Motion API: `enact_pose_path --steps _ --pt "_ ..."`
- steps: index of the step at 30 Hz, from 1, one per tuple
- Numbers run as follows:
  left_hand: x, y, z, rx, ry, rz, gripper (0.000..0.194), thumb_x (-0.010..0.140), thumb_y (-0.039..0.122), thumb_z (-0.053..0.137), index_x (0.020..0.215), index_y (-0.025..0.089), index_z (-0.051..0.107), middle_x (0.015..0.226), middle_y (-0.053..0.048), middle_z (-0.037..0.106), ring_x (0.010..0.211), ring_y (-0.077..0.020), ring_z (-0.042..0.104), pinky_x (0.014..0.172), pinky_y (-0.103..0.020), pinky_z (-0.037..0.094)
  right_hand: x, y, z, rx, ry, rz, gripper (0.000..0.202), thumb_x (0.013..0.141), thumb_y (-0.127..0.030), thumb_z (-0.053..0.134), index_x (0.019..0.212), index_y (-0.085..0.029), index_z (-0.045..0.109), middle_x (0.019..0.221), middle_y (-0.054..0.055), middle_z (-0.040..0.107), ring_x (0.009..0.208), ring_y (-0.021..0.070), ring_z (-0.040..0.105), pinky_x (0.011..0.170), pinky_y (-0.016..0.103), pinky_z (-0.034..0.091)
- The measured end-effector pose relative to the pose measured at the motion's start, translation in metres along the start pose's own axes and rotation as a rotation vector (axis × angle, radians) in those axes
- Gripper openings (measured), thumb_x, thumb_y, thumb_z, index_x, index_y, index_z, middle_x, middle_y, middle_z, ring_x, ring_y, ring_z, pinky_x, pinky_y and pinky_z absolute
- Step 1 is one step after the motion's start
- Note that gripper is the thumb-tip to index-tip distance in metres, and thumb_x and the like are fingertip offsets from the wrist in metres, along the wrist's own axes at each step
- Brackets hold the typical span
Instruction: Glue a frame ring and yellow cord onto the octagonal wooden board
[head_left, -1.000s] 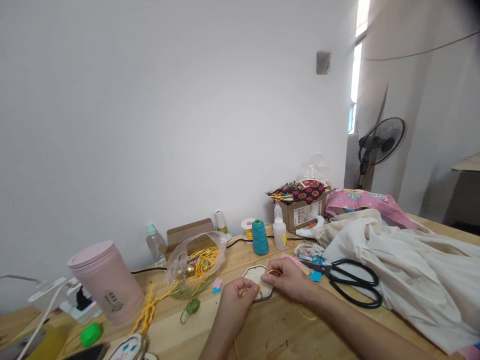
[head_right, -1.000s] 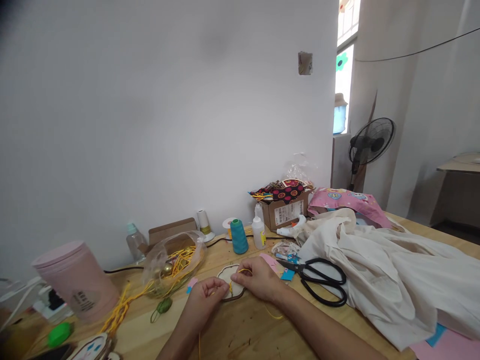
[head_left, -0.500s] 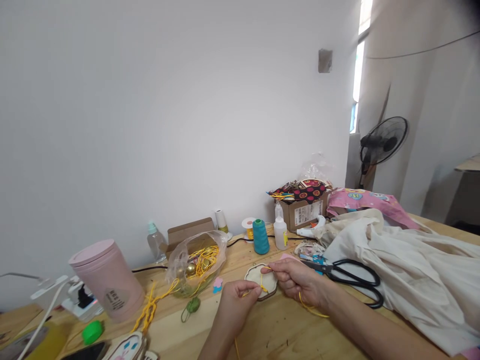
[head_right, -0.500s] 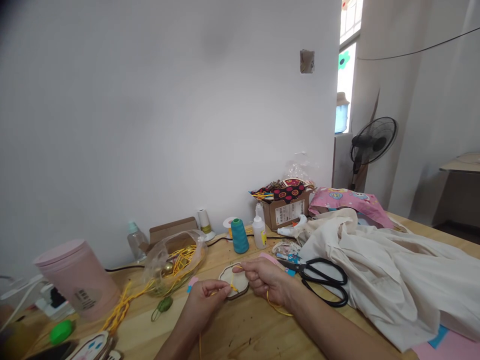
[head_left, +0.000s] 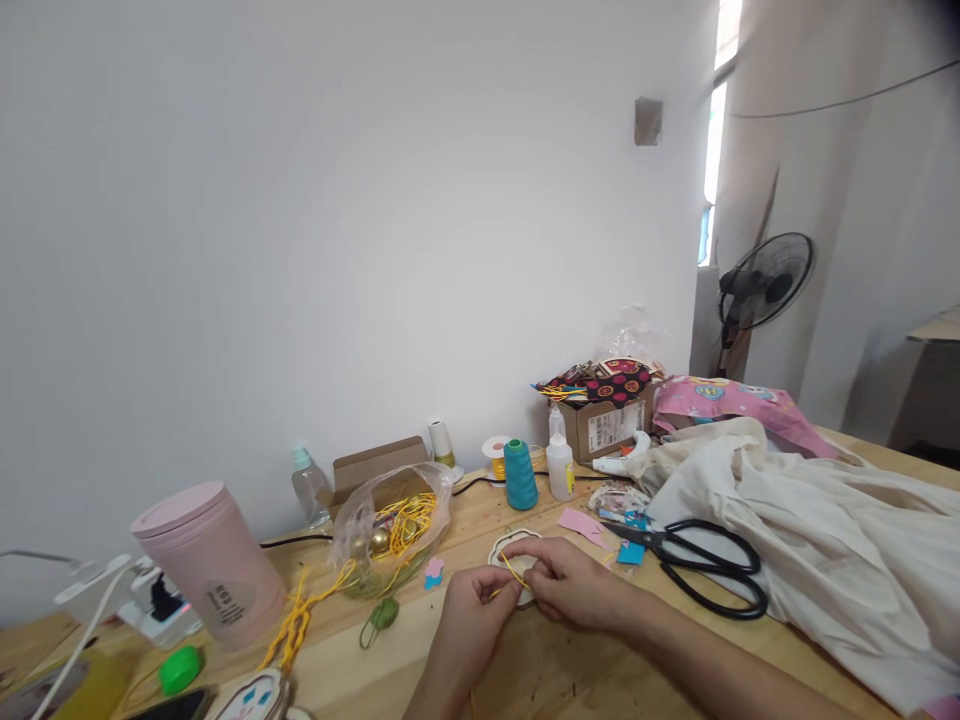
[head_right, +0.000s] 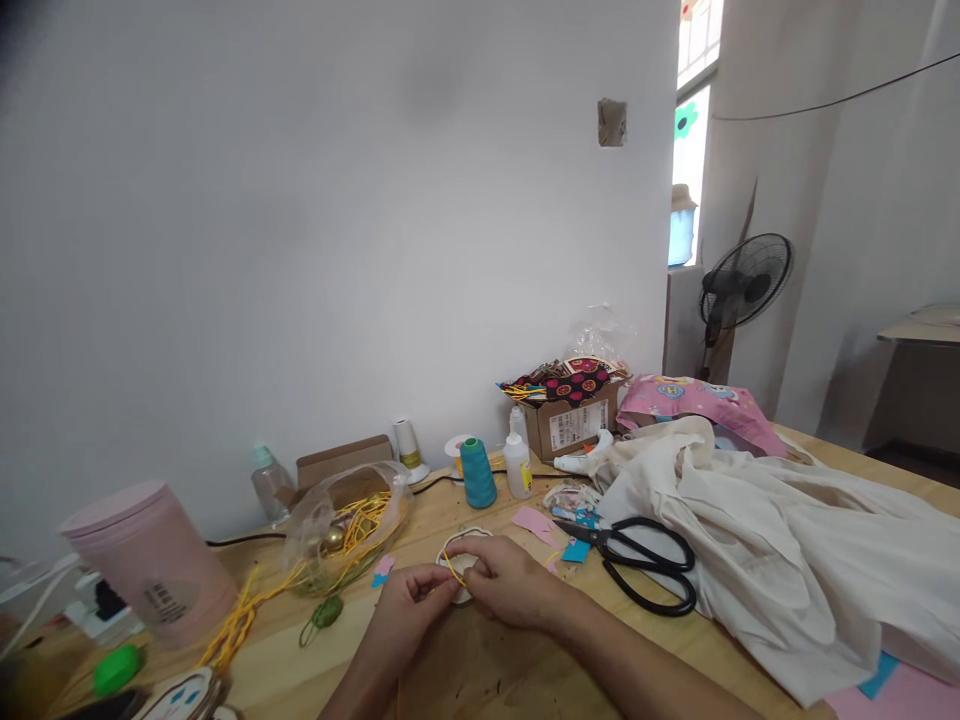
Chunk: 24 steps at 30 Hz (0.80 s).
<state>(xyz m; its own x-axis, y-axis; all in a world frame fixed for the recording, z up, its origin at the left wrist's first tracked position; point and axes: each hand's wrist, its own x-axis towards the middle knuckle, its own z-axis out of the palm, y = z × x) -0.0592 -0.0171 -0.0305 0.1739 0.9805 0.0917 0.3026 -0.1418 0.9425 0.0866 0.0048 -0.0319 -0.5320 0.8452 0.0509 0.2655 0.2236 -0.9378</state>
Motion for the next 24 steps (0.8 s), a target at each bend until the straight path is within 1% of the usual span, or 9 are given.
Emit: enact_pose_path --steps 3,5,9,12,15,18,21,24 --pt "0.000 0.000 0.000 -0.051 -0.002 -0.041 0.017 0.062 0.020 0.052 0.060 0.012 0.067 0.058 -0.002 0.065 0.058 -0.0144 0.053 0.054 -0.021 0.037 -0.001 0.001 0.000 -0.253 0.087 -0.123 0.040 0.063 -0.009 0.040 0.098 -0.021 0.055 0.043 -0.008 0.035 0.041 0.0061 0.031 0.042 0.016 0.022" --pt "0.001 -0.001 0.000 -0.070 -0.019 -0.062 0.018 0.062 0.022 0.052 0.059 0.011 0.067 0.054 -0.001 0.063 0.054 -0.0129 0.051 0.051 -0.020 0.035 -0.002 0.001 0.000 -0.340 0.117 -0.159 0.040 0.063 -0.009 0.040 0.098 -0.021 0.056 0.044 -0.008 0.035 0.043 0.0065 0.032 0.044 0.017 0.023" --pt "0.003 -0.005 0.000 -0.059 -0.010 -0.107 0.024 0.063 0.030 0.054 0.059 0.010 0.066 0.050 -0.001 0.061 0.048 -0.0112 0.047 0.047 -0.020 0.031 -0.003 0.000 -0.001 -0.359 0.089 -0.151 0.041 0.064 -0.010 0.039 0.101 -0.021 0.055 0.043 -0.008 0.036 0.040 0.0062 0.031 0.043 0.016 0.023" --pt "0.004 -0.006 0.000 -0.063 0.015 -0.123 0.022 0.061 0.029 0.055 0.059 0.010 0.066 0.050 -0.001 0.061 0.048 -0.0114 0.048 0.048 -0.020 0.031 -0.002 -0.001 -0.001 -0.332 0.073 -0.131 0.042 0.065 -0.011 0.040 0.103 -0.020 0.053 0.042 -0.008 0.036 0.038 0.0059 0.031 0.041 0.015 0.023" --pt "0.003 -0.005 0.000 -0.072 0.029 -0.109 0.021 0.060 0.029 0.056 0.058 0.011 0.066 0.050 -0.001 0.062 0.048 -0.0116 0.048 0.048 -0.020 0.032 -0.001 0.000 -0.001 -0.326 0.072 -0.122 0.042 0.066 -0.012 0.039 0.105 -0.020 0.053 0.043 -0.008 0.037 0.038 0.0058 0.031 0.040 0.015 0.023" --pt "0.004 -0.005 0.000 -0.054 0.020 -0.102 0.023 0.061 0.031 0.056 0.057 0.011 0.066 0.049 -0.001 0.061 0.047 -0.0113 0.047 0.046 -0.020 0.031 -0.002 -0.001 -0.001 -0.360 0.068 -0.133 0.039 0.067 -0.013 0.040 0.103 -0.020 0.054 0.042 -0.008 0.036 0.037 0.0055 0.030 0.040 0.015 0.023" --pt "0.004 -0.006 -0.001 -0.018 0.044 -0.098 0.023 0.061 0.031 0.056 0.055 0.011 0.065 0.046 0.000 0.059 0.045 -0.0107 0.046 0.044 -0.019 0.030 -0.004 -0.004 -0.002 -0.446 0.078 -0.176 0.034 0.067 -0.014 0.042 0.096 -0.021 0.058 0.042 -0.008 0.037 0.038 0.0056 0.029 0.041 0.016 0.022" --pt "0.004 -0.005 -0.001 -0.041 0.064 -0.098 0.020 0.060 0.029 0.057 0.057 0.011 0.065 0.051 -0.001 0.062 0.049 -0.0123 0.050 0.048 -0.020 0.034 -0.006 -0.009 -0.003 -0.543 0.124 -0.202 0.025 0.067 -0.018 0.045 0.083 -0.021 0.064 0.043 -0.005 0.044 0.040 0.0067 0.035 0.043 0.017 0.023"
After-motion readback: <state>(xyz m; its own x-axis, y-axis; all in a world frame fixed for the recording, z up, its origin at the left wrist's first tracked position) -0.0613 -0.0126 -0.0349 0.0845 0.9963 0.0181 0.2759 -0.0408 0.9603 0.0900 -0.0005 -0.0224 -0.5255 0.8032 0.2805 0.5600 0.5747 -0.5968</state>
